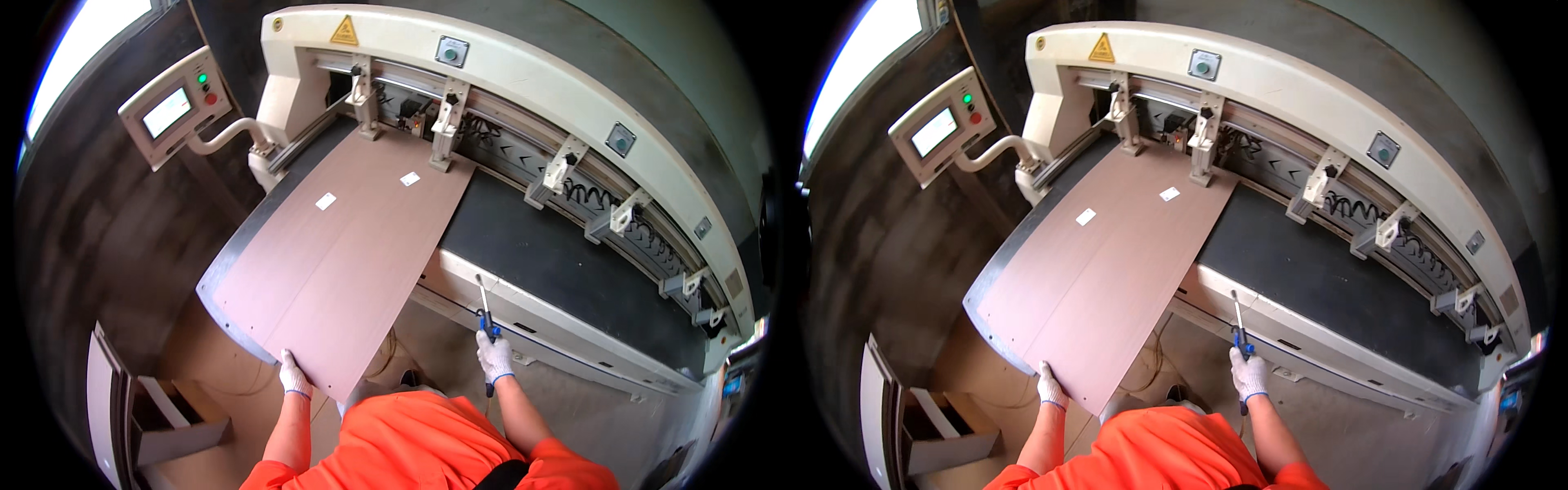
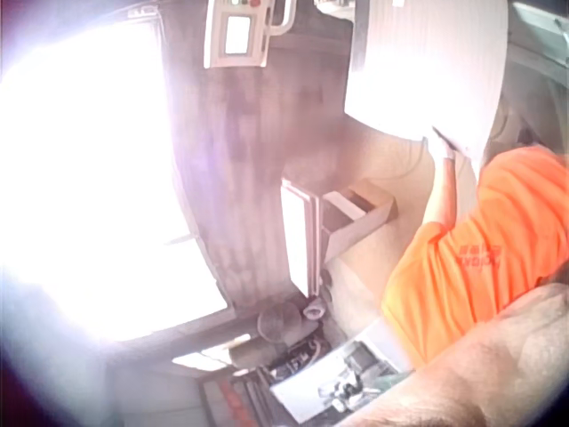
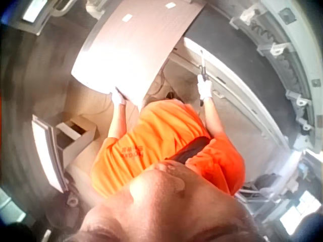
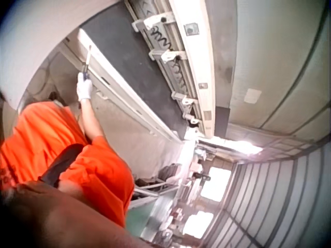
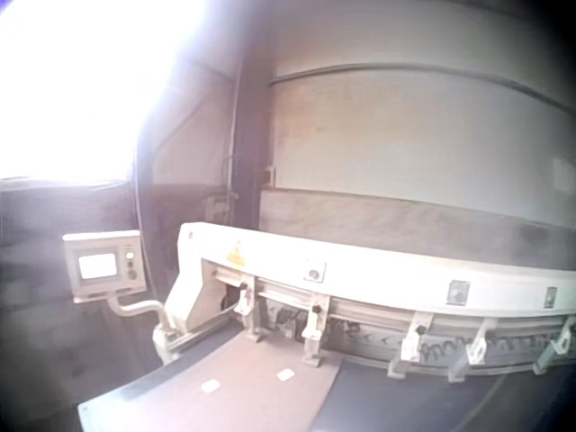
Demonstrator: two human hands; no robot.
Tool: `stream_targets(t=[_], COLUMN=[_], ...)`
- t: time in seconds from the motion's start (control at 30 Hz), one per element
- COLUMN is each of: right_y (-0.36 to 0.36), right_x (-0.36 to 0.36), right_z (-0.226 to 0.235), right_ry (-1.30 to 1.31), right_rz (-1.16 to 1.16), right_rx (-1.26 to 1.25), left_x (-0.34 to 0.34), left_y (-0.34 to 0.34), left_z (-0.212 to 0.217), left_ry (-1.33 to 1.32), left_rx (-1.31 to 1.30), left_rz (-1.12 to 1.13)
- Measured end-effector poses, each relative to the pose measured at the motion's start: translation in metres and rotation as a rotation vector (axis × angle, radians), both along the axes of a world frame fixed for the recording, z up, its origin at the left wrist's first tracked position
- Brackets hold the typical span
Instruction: The person repeatedly picks up pink rectangular panels from a stack, places them on a green conveyor belt, and pushes them through a machine. After processing, the person stacks the panels and then uses a handheld tool to apply a line along the edges of the panels on a separate machine bed.
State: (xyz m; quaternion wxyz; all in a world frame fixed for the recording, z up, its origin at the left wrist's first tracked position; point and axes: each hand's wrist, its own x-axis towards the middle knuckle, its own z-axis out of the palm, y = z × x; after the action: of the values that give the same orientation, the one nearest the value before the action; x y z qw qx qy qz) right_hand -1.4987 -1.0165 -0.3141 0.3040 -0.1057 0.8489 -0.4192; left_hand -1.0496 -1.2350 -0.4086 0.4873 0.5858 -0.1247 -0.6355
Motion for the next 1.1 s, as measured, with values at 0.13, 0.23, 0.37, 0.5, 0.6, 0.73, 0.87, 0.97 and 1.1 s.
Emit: stream_targets(t=[0.13,0.23,0.37,0.5,0.6,0.73,0.87,0.97,1.1], right_y=[-0.003,-0.006,-0.026,-0.05,-0.078,-0.136,-0.196,-0.228,-0.243], right_x=[-0.008,-0.005,0.005,0.023,0.036,0.047,0.046,0.043,0.055], right_z=[0.001,-0.002,-0.002,0.008,0.008,0.007,0.006,0.004,0.0], right_ry=[-0.033,-0.029,-0.175,-0.243,-0.338,-0.496,-0.628,-0.569,-0.587], right_rz=[0.122,0.165,0.117,0.243,0.199,0.163,0.186,0.226,0.078], right_rx=[-0.023,-0.006,-0.067,-0.042,-0.163,-0.286,-0.299,-0.215,-0.345], left_x=[-0.012,-0.015,-0.011,-0.026,-0.024,-0.009,-0.006,-0.012,-0.014], left_y=[0.008,0.009,0.012,0.011,0.009,0.005,0.003,0.002,0.006], left_z=[0.013,0.024,0.024,0.054,0.064,0.041,0.026,0.029,0.062], left_ry=[-0.006,-0.033,-0.015,0.082,0.151,0.155,0.123,0.07,-0.12], left_rx=[0.036,0.051,0.038,0.106,0.116,0.069,0.087,0.067,-0.072], left_rz=[0.006,0.017,0.052,0.04,0.044,0.04,0.084,0.129,0.19])
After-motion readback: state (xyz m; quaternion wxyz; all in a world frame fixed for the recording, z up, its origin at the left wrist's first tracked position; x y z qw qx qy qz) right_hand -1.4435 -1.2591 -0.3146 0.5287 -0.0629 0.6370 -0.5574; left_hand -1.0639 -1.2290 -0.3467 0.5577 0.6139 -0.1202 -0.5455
